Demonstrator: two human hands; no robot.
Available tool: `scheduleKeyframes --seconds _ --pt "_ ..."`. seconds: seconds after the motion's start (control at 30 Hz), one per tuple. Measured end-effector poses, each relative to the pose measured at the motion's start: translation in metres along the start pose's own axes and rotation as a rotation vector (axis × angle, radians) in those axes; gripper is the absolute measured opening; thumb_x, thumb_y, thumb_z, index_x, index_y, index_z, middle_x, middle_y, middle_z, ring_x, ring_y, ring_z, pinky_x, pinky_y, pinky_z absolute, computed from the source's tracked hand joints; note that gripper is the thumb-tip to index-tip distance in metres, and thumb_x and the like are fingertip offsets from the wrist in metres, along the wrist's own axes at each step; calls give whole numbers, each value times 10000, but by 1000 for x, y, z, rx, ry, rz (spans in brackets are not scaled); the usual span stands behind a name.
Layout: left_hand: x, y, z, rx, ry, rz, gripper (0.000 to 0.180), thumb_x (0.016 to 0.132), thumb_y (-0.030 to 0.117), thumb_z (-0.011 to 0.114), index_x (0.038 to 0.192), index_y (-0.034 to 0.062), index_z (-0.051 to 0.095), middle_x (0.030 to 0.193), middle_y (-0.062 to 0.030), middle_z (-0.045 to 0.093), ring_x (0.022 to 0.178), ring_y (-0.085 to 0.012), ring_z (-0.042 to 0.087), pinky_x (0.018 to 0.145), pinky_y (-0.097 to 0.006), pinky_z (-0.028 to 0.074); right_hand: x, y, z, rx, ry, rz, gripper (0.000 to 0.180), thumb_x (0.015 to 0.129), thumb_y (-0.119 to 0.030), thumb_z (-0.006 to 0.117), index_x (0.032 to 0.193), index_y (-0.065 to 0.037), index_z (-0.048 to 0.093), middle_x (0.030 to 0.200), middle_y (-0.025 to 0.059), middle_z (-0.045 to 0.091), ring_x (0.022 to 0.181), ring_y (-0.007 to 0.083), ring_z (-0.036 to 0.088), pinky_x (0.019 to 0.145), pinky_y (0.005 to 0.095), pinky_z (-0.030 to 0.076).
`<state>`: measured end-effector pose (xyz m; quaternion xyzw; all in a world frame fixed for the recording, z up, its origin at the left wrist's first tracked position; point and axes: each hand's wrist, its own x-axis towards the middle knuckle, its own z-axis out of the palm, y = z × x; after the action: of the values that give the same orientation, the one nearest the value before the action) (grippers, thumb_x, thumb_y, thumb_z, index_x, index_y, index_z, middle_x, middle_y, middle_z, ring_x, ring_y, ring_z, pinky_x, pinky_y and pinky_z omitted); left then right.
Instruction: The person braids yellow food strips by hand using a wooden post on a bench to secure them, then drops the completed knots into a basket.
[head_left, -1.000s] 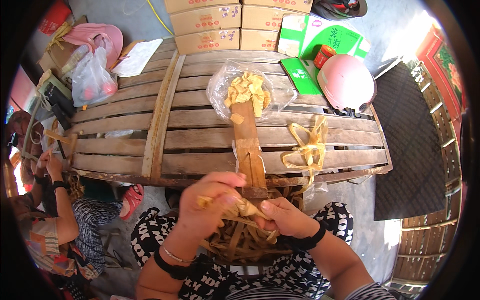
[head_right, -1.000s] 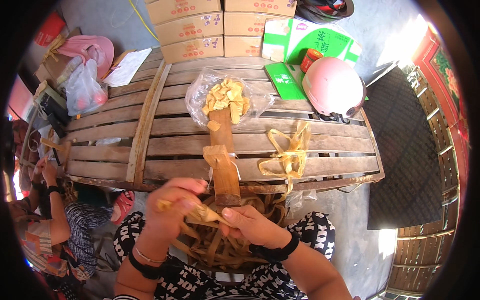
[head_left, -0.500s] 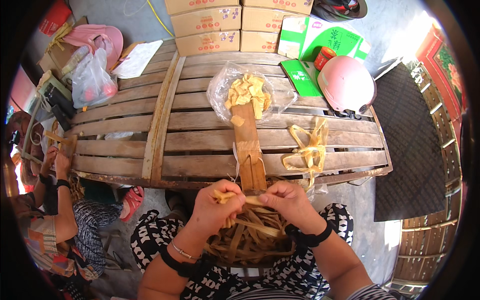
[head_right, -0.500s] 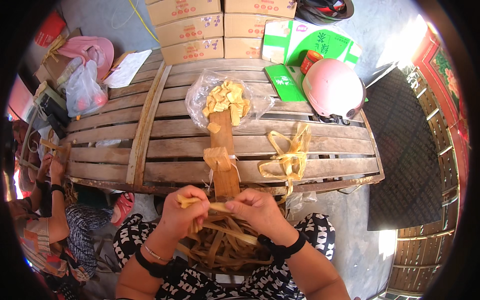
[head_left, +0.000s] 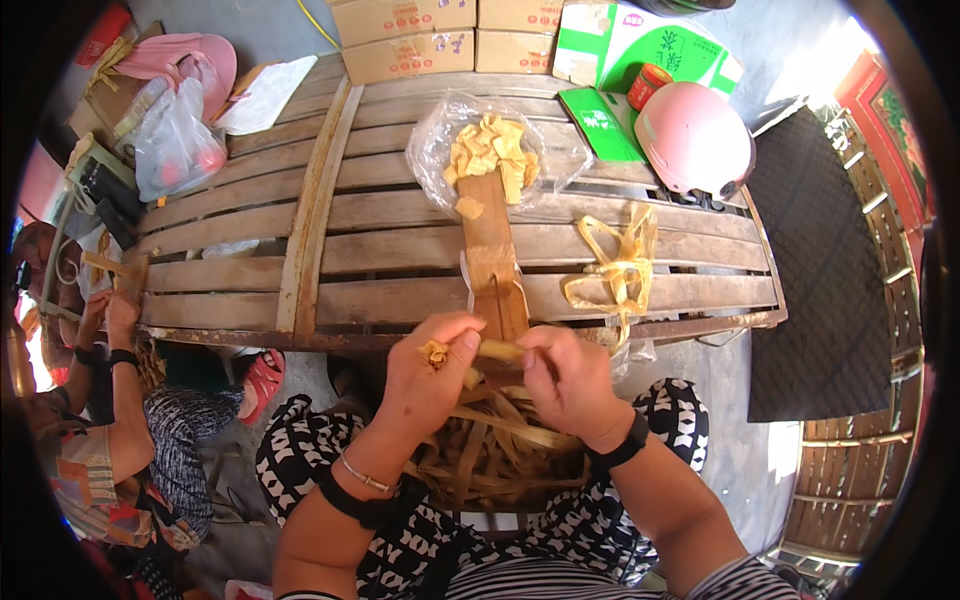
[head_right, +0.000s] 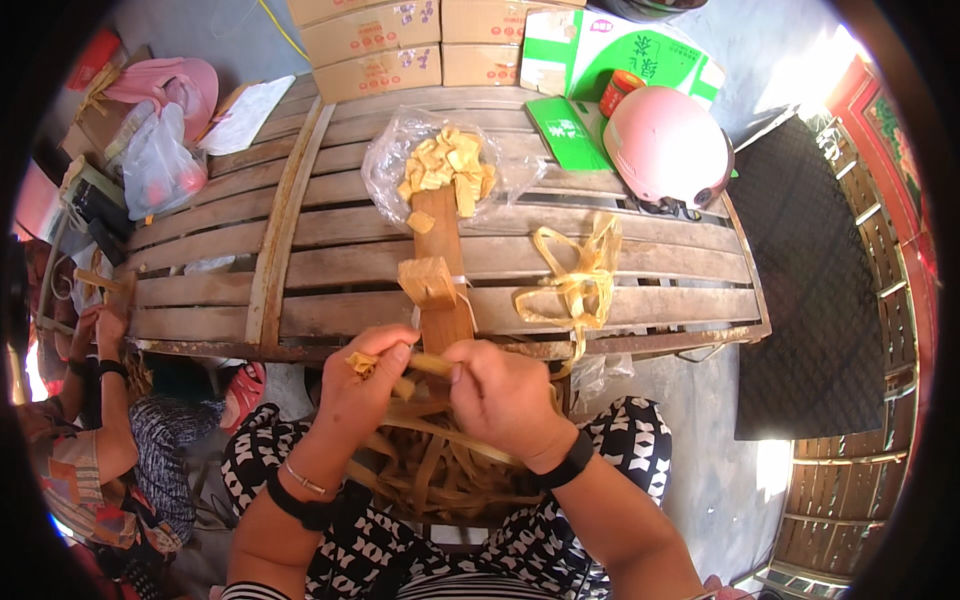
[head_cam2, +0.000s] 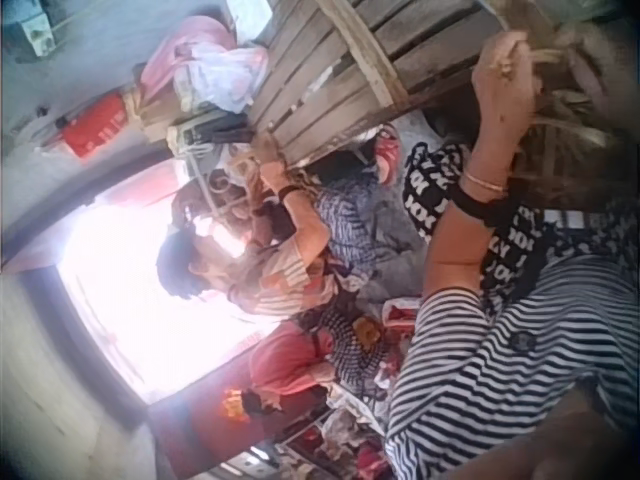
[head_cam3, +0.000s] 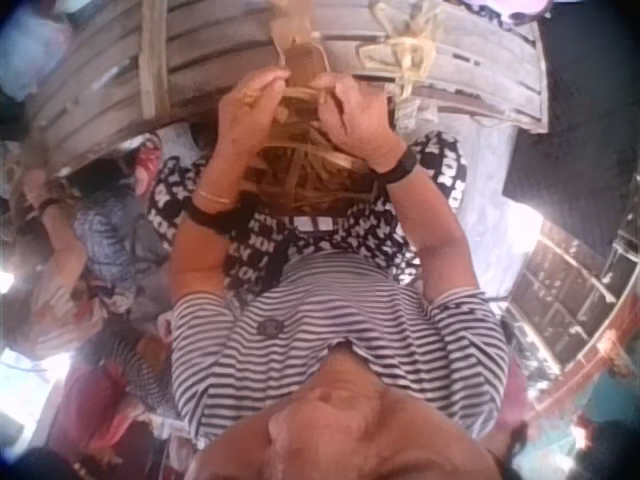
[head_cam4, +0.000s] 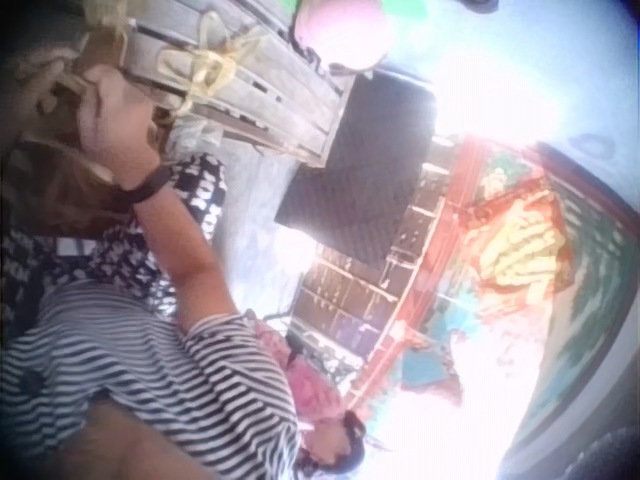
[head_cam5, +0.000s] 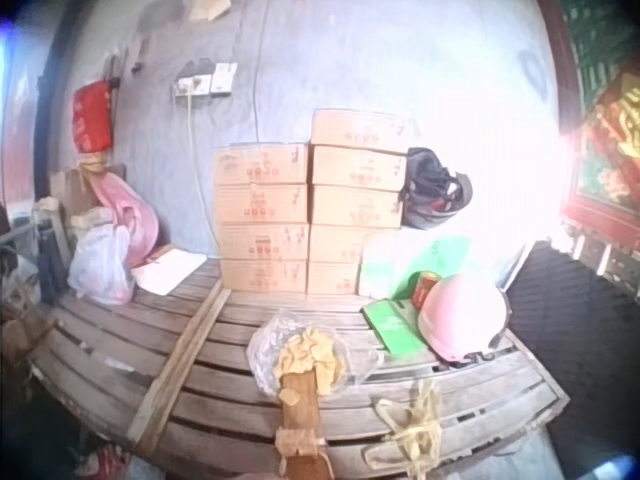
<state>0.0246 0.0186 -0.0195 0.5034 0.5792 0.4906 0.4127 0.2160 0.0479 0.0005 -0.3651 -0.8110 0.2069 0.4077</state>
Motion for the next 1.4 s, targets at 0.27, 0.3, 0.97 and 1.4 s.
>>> scheduleKeyframes --seconds 0.27,0.3,0.97,1.4 --pt "-38 37 12 -426 -754 -630 210 911 190 653 1041 29 689 891 -32 689 747 -88 624 639 -263 511 8 -17 -19 339 -174 -245 78 862 -33 603 912 -12 659 719 91 661 579 219 627 537 308 495" --pt "-40 47 7 -456 -961 -537 234 906 202 672 1066 31 687 869 -24 689 747 -88 624 641 -261 509 11 -19 -24 404 -183 -218 90 875 -48 599 868 -5 677 720 94 666 587 212 632 547 303 497" --pt "-24 34 -4 571 -183 344 147 784 119 695 928 99 715 1203 -73 638 1185 -268 563 998 -485 366 -17 -23 -6 835 -138 499 246 966 -219 630 1070 2 656 960 77 697 815 161 666 696 250 519" --pt "-15 47 -32 -263 -220 192 90 858 -17 626 922 -47 682 1127 -122 663 1081 -225 623 896 -333 491 -2 -25 -27 913 -679 823 446 1011 -410 512 852 -24 669 565 -24 436 528 73 382 498 238 319"
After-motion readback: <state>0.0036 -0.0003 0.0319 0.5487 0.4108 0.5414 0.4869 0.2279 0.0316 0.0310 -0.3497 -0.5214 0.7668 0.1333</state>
